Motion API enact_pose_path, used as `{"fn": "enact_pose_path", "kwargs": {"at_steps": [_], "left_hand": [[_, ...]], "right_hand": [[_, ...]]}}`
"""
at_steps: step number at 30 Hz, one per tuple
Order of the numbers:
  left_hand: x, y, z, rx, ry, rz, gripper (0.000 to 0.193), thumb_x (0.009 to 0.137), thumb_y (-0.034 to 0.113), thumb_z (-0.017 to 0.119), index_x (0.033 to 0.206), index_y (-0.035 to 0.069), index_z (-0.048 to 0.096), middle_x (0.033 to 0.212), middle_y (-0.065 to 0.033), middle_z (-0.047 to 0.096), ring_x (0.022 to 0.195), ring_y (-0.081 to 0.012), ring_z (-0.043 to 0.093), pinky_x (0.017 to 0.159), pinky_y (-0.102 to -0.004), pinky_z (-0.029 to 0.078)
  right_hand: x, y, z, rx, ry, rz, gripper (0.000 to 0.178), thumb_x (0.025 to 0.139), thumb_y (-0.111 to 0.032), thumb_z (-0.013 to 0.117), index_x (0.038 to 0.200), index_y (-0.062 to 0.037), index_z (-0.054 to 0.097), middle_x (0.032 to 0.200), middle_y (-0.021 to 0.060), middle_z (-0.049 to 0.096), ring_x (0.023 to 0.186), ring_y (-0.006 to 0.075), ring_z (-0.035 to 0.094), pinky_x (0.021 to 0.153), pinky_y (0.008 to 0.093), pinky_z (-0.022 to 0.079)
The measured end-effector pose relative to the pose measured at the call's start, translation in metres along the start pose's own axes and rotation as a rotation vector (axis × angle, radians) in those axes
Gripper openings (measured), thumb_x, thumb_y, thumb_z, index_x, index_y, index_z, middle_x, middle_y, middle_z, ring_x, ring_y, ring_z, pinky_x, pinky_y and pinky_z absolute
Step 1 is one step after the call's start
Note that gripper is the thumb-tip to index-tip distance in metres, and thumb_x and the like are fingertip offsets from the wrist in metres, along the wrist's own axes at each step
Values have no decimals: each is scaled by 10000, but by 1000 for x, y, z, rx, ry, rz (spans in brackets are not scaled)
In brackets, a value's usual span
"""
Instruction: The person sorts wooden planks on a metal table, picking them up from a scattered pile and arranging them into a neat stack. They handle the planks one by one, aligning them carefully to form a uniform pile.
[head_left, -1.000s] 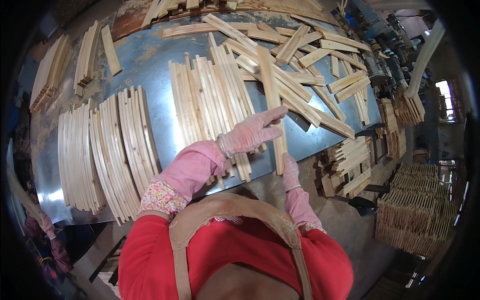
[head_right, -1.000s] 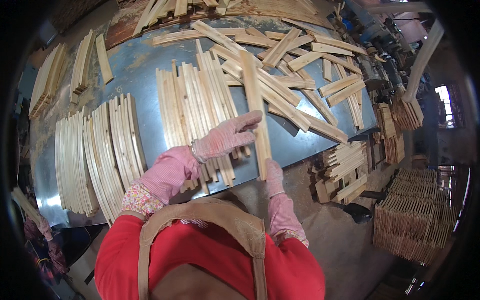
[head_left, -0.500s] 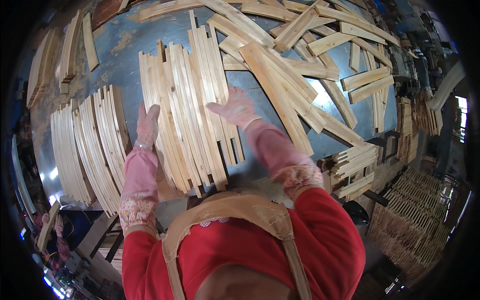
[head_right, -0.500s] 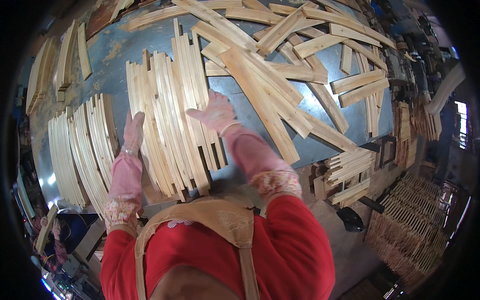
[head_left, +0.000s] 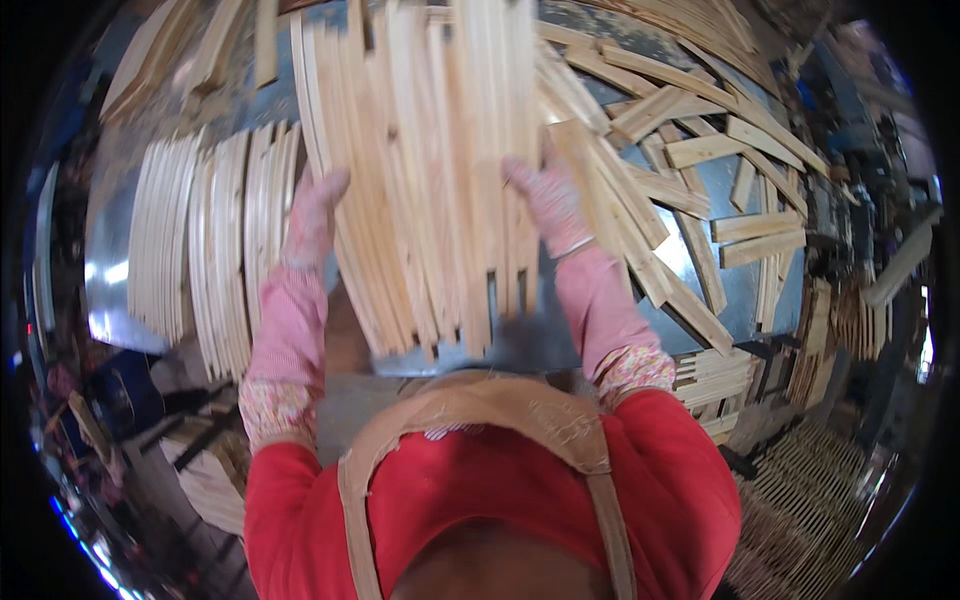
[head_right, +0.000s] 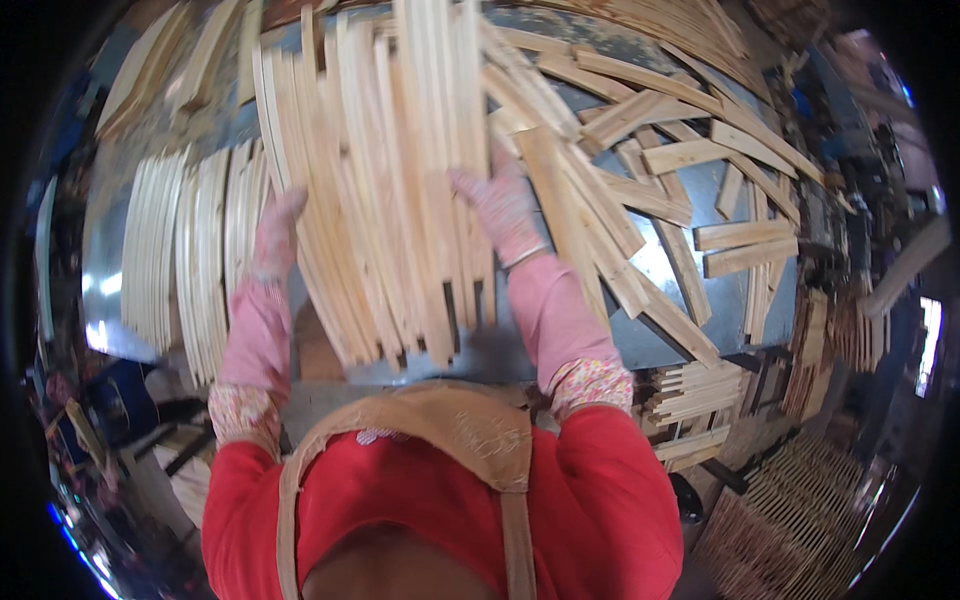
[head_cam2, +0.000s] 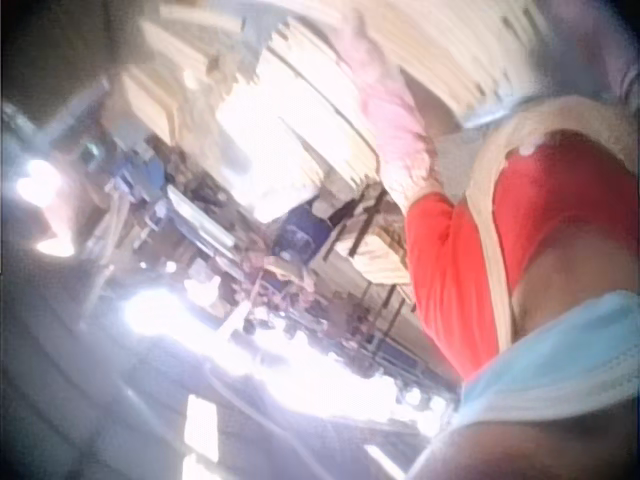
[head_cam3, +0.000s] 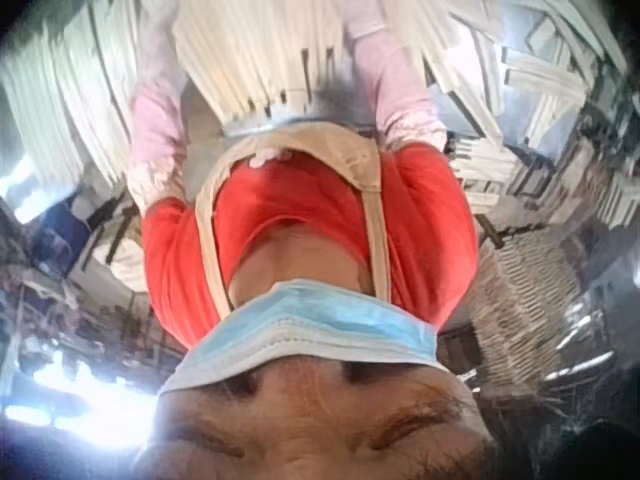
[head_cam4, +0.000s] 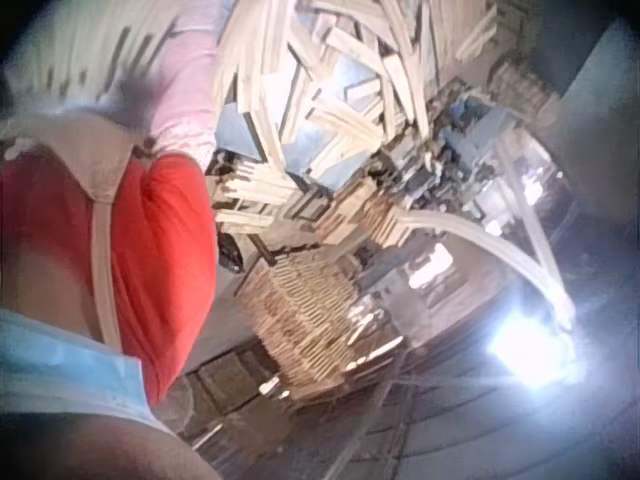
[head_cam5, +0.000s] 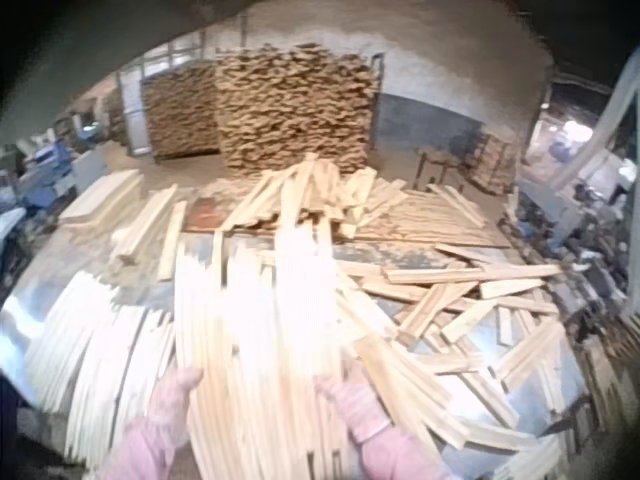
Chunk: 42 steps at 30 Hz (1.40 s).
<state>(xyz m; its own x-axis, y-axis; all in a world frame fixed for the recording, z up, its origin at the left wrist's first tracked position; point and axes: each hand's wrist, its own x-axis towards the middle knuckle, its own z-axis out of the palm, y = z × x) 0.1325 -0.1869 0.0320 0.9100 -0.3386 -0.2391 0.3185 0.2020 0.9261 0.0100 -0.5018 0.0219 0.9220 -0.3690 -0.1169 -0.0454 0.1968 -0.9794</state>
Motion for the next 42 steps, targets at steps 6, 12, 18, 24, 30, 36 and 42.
{"fn": "enact_pose_path", "kwargs": {"at_steps": [6,12,18,24,30,36,42], "left_hand": [[14,153,-7,37,-139,456,489,1019,234,717,1453,43,596,1214,-54,709,1156,-207,675,1050,-372,531],[-16,150,-42,-90,-272,502,552,1040,290,704,1515,79,519,1416,-111,651,1289,-271,646,1125,-439,520],[-90,53,-115,414,-243,582,804,998,416,714,1628,48,378,1658,-199,407,1523,-378,404,1288,-509,289],[-186,-19,-164,1572,-41,516,786,1028,367,636,1686,92,304,1769,-176,231,1619,-374,249,1335,-525,152],[-253,-64,-194,2222,-319,-10,614,983,191,580,1584,104,497,1768,-158,249,1637,-360,227,1337,-519,134],[-261,-72,-198,1976,-201,262,582,912,201,661,1481,115,578,1651,-164,426,1546,-366,372,1295,-513,238],[-278,-102,-227,1828,-25,317,672,917,202,691,1552,117,489,1641,-162,427,1552,-357,367,1316,-516,230]], "right_hand": [[16,-136,62,147,-11,-461,761,895,-18,833,1554,-74,456,1333,114,664,1153,217,681,984,355,593],[5,-124,73,-67,-136,-514,724,890,-129,883,1501,-77,499,1363,106,675,1160,256,705,959,356,616],[-96,-35,61,324,-369,-224,713,986,-312,787,1570,-70,458,1499,132,615,1281,261,668,1112,404,551],[-192,20,99,364,-189,-34,880,1018,-481,676,1660,-31,277,1467,143,642,1255,289,675,1147,428,513],[-249,124,59,-1373,-420,52,1006,937,-346,735,1688,-29,146,1426,305,608,1342,457,580,1123,491,487],[-237,213,31,-511,115,91,705,1040,-406,653,1575,12,462,1427,198,665,1342,329,621,1138,384,458],[-220,167,97,-27,140,400,826,1000,-411,750,1619,26,419,1494,173,600,1333,254,595,1135,338,443]]}}
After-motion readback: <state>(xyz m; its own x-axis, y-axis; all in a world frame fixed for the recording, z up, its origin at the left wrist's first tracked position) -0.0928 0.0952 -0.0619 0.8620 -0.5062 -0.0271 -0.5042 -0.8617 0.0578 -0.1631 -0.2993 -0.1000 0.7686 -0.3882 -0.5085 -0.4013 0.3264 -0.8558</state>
